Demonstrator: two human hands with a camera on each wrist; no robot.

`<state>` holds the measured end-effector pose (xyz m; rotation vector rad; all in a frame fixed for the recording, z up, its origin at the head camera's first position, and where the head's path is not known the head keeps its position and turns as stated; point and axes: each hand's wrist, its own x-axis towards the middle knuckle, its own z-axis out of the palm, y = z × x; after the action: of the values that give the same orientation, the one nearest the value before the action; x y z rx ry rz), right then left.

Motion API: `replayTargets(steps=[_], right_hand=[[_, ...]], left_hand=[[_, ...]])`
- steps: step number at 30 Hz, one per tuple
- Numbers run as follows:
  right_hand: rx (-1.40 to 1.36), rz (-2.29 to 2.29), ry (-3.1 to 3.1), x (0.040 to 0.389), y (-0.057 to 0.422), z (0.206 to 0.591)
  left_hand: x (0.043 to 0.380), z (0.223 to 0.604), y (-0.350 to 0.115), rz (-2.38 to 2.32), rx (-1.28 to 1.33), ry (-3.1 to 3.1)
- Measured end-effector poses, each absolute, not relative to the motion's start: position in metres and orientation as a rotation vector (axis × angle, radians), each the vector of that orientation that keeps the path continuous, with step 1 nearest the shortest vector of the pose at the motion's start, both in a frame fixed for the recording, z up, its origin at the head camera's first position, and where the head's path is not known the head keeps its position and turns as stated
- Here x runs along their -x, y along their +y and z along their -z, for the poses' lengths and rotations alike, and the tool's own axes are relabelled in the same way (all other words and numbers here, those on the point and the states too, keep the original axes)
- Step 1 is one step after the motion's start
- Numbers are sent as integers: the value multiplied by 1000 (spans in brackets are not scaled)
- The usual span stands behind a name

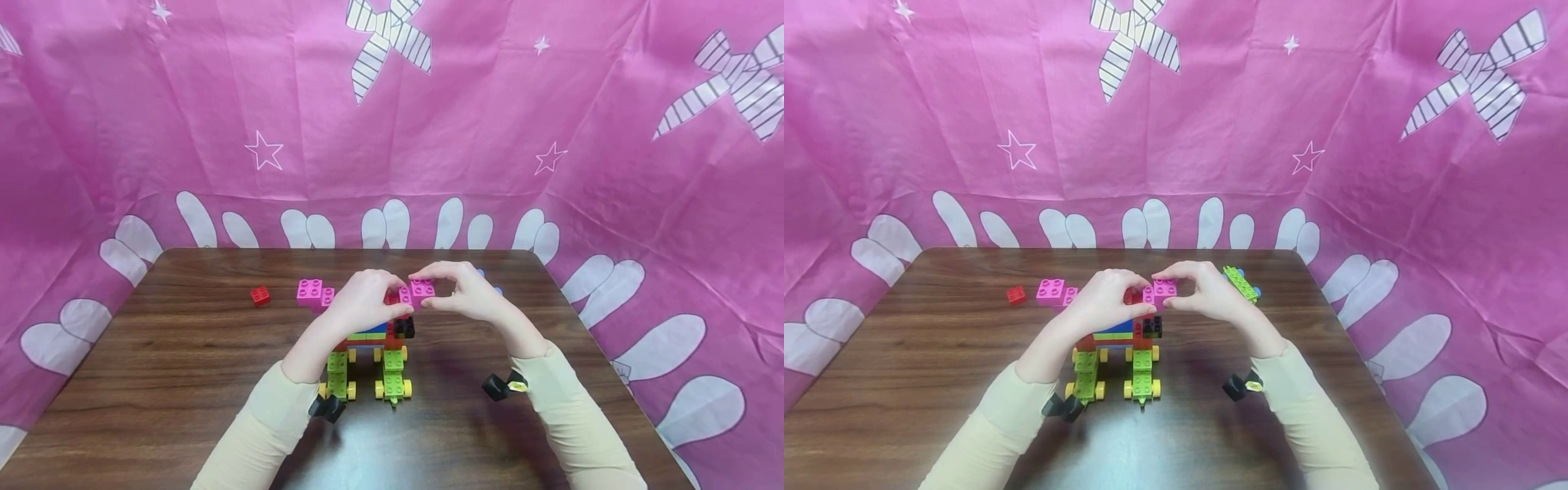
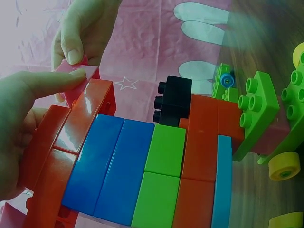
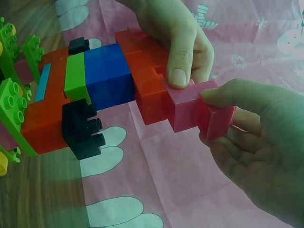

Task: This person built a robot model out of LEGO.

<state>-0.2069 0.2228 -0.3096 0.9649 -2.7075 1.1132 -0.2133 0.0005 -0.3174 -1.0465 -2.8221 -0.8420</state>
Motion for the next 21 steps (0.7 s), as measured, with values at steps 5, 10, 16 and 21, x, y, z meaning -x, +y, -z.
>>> replayTargets(steps=[5, 10, 16, 21], right_hand=[[-973, -1094, -2715, 208, 222, 308], [-978, -1084, -2731, 209, 223, 308], [-968, -1106, -2743, 209, 224, 308], [-944, -1142, -2736, 209, 224, 310]], left_hand=[[213, 318, 0, 851, 1040, -2823], [213, 317, 0, 852, 1025, -2837], [212, 317, 0, 847, 1023, -2841], [213, 318, 0, 825, 1034, -2829]])
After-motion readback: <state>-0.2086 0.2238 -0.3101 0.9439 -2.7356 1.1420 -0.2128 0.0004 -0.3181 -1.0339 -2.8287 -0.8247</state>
